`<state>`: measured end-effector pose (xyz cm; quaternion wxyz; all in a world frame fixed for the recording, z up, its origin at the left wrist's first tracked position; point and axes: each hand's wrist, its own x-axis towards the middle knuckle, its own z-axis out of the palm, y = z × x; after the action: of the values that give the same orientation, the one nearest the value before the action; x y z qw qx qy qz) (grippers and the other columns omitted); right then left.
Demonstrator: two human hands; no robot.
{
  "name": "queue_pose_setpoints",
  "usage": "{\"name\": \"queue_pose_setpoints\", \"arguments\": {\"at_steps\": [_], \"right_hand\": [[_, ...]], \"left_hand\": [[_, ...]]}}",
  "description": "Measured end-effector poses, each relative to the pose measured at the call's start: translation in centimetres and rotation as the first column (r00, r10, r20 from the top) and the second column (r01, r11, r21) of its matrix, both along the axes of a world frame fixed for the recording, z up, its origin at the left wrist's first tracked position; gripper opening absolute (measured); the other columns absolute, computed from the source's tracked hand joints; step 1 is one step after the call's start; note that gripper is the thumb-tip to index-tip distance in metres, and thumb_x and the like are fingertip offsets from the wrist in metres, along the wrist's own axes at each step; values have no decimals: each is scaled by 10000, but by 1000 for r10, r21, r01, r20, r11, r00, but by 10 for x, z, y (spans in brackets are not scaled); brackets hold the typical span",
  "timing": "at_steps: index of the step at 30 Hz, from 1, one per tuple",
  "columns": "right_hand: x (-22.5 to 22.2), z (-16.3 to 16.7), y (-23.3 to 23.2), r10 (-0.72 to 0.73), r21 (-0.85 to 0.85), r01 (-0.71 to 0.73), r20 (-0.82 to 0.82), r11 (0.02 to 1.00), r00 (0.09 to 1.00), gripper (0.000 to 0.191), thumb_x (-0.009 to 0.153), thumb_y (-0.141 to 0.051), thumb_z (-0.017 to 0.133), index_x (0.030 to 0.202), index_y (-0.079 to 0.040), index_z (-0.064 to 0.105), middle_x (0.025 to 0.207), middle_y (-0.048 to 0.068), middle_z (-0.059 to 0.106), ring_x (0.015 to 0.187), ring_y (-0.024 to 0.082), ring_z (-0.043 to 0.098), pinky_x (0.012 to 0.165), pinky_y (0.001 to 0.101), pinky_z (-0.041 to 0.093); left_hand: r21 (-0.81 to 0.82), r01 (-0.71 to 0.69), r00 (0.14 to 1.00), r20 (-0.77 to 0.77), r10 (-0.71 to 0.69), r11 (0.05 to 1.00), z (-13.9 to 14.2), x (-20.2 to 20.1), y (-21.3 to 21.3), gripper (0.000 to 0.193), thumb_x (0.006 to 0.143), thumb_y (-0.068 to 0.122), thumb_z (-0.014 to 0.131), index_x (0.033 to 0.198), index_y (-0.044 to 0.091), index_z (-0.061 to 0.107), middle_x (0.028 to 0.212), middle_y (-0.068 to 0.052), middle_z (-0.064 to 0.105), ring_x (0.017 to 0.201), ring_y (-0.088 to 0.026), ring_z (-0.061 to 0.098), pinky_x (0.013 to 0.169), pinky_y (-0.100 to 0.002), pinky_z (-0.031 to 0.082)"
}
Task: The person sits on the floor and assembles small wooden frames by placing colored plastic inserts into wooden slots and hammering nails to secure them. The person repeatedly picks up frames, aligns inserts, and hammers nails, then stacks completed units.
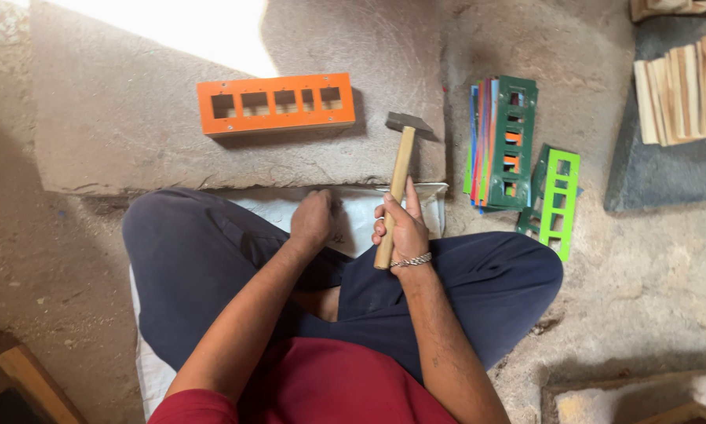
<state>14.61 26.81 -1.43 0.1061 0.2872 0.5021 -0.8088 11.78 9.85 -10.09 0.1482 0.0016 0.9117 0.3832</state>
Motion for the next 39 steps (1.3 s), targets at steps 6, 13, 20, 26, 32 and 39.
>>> {"name": "queue_pose_setpoints", "arguments": {"at_steps": [6, 13, 20, 26, 32, 39], "right_hand": [[1, -6, 0, 14, -5, -15, -10, 1000, 1000, 713, 1015, -167, 562, 1644, -267, 241, 802, 47, 569, 541, 89, 519, 442, 255, 474], [-1, -10, 1, 13, -23, -13, -5, 1000, 1000, 690, 1025, -165, 538, 1634, -303, 241, 814, 56, 564, 541, 98, 520, 457, 267, 476], [-5, -8, -2, 6, -174, 0, 31, 985, 1000, 447, 1058, -264, 499, 1492, -286, 397, 971, 45, 565, 690, 116, 542, 568, 271, 499], [-9, -4, -9, 2, -98, 4, 61, 995, 998, 386, 1054, -266, 500, 1433, -251, 426, 930, 45, 568, 628, 105, 526, 509, 256, 473], [-5, 4, -32, 85, 467, -87, 25, 880, 996, 690, 1008, -170, 541, 1635, -213, 256, 737, 18, 529, 487, 75, 473, 380, 252, 424], [-3, 18, -72, 442, 774, -351, 103, 527, 891, 737, 966, -200, 637, 1627, -149, 317, 839, 100, 686, 532, 126, 537, 456, 293, 489]], "left_hand": [[312, -22, 996, -73, 47, 950, 6, -11, -19, 107, 900, 107, 708, 976, 82, 778, 934, -136, 778, 873, -290, 776, 802, -391, 604], [375, -165, 868, -384, 315, 912, 42, -102, -139, 121, 974, 51, 719, 1042, 102, 805, 984, -81, 801, 896, -154, 779, 823, -290, 626], [125, -247, 845, -458, 277, 961, 47, -153, -181, 61, 939, 91, 767, 980, 66, 805, 977, -112, 776, 831, -200, 750, 745, -336, 615], [70, -208, 805, -554, 212, 976, 40, -160, -181, 96, 955, 182, 777, 926, 97, 811, 927, -104, 761, 799, -264, 725, 723, -408, 583], [44, -191, 795, -580, 181, 981, 32, -158, -183, 134, 950, 218, 788, 843, 138, 793, 923, -61, 756, 775, -210, 721, 681, -368, 586], [-52, -169, 814, -571, 109, 984, 20, -162, -179, 161, 964, 190, 761, 807, 154, 760, 913, -30, 752, 768, -107, 693, 615, -255, 585]]}}
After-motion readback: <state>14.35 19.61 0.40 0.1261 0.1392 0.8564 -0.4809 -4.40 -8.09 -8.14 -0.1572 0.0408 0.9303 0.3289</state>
